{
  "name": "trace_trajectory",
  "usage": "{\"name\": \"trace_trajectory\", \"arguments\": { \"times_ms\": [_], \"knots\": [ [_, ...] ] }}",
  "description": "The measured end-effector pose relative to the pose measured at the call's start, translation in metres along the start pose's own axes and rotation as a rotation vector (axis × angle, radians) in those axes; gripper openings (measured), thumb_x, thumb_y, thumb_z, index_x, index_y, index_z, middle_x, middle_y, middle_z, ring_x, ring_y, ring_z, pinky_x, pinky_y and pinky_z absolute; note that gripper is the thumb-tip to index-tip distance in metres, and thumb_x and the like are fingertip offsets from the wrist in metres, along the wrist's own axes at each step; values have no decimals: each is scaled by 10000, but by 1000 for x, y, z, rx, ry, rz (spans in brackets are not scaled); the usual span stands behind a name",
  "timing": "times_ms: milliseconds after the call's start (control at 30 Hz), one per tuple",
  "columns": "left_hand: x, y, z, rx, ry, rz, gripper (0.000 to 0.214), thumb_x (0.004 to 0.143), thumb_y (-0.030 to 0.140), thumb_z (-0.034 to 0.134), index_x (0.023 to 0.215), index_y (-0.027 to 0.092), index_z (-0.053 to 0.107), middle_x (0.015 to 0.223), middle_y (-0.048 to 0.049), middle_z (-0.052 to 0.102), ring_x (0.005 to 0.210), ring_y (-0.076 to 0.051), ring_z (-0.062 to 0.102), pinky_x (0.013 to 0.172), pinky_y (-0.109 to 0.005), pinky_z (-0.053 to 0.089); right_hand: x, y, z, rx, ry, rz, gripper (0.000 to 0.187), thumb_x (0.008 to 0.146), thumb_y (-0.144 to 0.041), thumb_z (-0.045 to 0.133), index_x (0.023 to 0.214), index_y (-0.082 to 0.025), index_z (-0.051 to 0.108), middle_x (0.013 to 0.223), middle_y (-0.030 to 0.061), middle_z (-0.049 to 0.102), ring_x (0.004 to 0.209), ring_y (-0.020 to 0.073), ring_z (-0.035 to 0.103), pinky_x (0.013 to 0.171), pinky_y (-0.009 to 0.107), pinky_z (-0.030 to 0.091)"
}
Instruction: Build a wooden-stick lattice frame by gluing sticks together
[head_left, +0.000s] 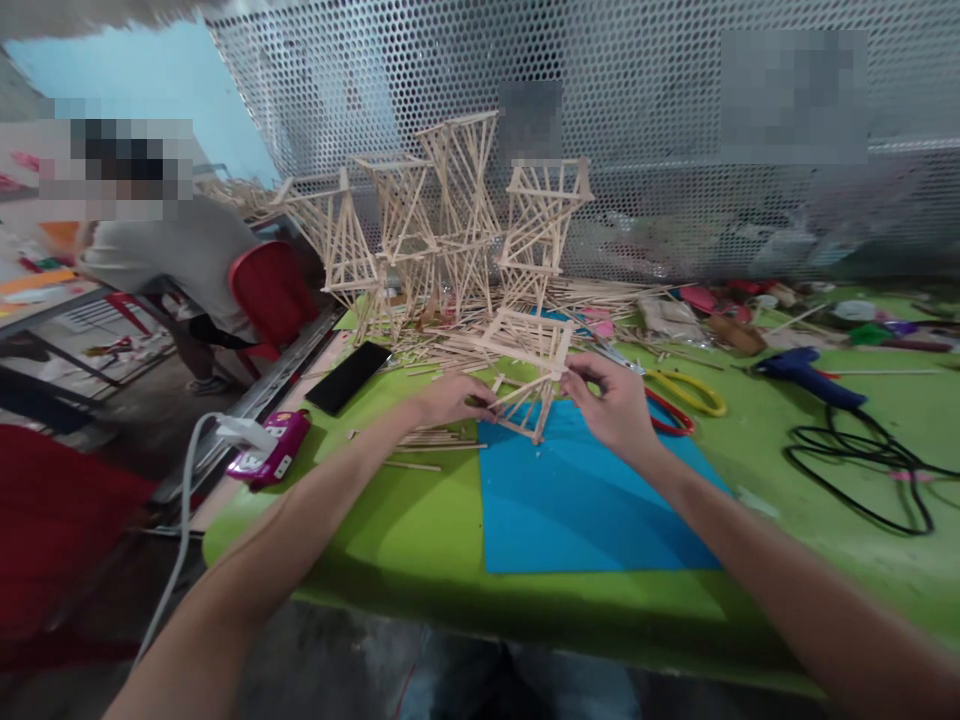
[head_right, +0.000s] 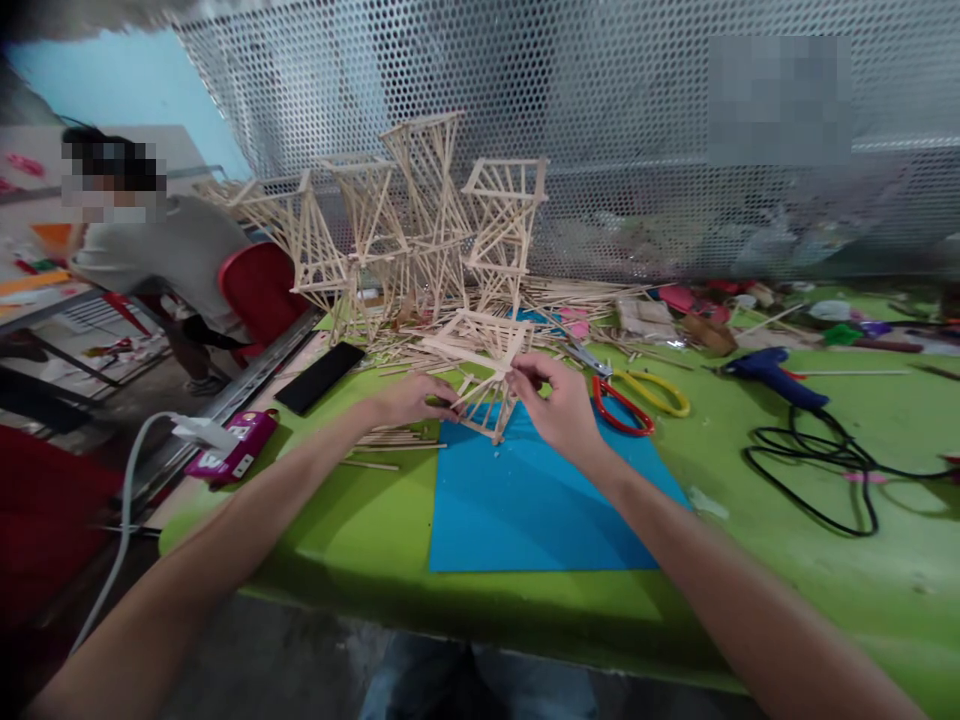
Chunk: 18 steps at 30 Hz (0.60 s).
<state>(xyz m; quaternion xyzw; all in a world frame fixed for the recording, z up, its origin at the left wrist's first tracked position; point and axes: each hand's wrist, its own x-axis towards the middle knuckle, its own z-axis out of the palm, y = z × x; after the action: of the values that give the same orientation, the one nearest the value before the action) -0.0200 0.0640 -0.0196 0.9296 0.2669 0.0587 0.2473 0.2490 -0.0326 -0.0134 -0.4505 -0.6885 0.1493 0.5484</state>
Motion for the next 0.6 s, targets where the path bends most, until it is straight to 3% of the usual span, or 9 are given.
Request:
{"name": "trace_trajectory", "arguments": {
  "times_ms": [100,167,300,400,600],
  "knots": [
    [-2,-5,-4,-37,-30,24,244,994,410,698,1122,240,817,1138,-19,812,991,-173,731,900,-246,483,-1,-5,1,-37,47,-25,194,962,-414,720,924,-224,727,753,17,675,624,152,578,581,292,484],
    [-3,-7,-7,-40,-46,20,253,989,417,705,1126,235,814,1125,-21,813,977,-162,734,896,-234,487,-1,-6,-1,-90,95,-99,174,944,-391,751,1039,-245,743,830,25,693,636,152,572,605,307,510],
    [-3,-7,-9,-6,-32,-5,268,974,462,717,1127,261,807,1122,-2,811,981,-150,730,898,-219,480,4,-2,-7,-234,124,-351,321,948,-299,742,1269,-316,746,1184,87,717,945,242,686,861,429,586],
    [-4,-5,-8,-9,-31,-7,288,970,496,710,1117,265,800,1116,7,808,971,-147,726,888,-219,479,8,-1,-7,-273,75,-450,307,958,-246,727,1239,-359,780,1240,73,722,1120,282,682,942,472,573],
    [-4,-2,-7,-33,-21,17,283,964,509,709,1058,257,798,1065,6,803,933,-147,714,849,-221,477,10,-6,-2,-241,98,-453,238,982,-214,708,1163,-337,804,1173,58,757,1105,262,708,976,475,555]
  ]
}}
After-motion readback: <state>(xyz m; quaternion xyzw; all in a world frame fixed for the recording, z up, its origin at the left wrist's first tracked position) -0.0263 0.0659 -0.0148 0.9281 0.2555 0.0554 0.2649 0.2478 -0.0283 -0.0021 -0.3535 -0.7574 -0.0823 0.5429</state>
